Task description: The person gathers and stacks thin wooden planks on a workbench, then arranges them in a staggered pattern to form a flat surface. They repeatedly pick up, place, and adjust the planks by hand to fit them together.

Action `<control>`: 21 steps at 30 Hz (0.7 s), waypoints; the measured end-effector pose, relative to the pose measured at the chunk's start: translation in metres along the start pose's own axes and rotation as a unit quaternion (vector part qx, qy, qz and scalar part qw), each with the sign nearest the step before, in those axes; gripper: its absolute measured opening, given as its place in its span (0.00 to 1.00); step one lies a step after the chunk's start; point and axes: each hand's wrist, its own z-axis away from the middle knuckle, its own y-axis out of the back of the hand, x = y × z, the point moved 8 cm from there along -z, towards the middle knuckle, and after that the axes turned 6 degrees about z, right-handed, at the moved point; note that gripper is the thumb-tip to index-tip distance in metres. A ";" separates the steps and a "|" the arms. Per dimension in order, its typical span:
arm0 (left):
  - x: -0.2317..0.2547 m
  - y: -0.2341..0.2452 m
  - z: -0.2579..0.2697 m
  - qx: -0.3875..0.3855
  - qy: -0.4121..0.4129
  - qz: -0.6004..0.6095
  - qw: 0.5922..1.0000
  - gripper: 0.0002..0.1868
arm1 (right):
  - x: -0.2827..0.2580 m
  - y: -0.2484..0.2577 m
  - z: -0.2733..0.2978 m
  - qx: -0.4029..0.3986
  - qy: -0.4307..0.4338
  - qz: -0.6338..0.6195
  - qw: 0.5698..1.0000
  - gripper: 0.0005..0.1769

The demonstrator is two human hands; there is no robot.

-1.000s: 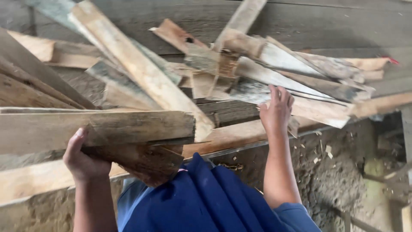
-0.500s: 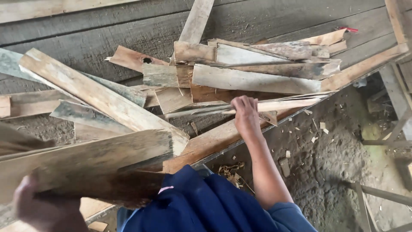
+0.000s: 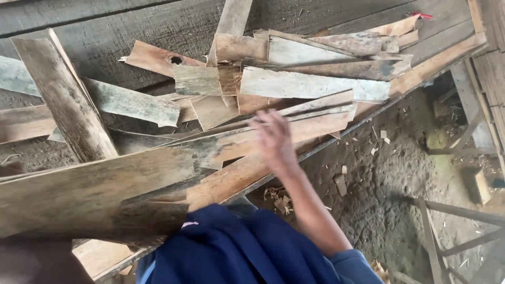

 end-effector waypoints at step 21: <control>-0.040 -0.157 0.073 0.163 0.195 0.379 0.890 0.30 | 0.216 0.031 -0.008 -0.287 -0.158 -0.105 0.939 0.05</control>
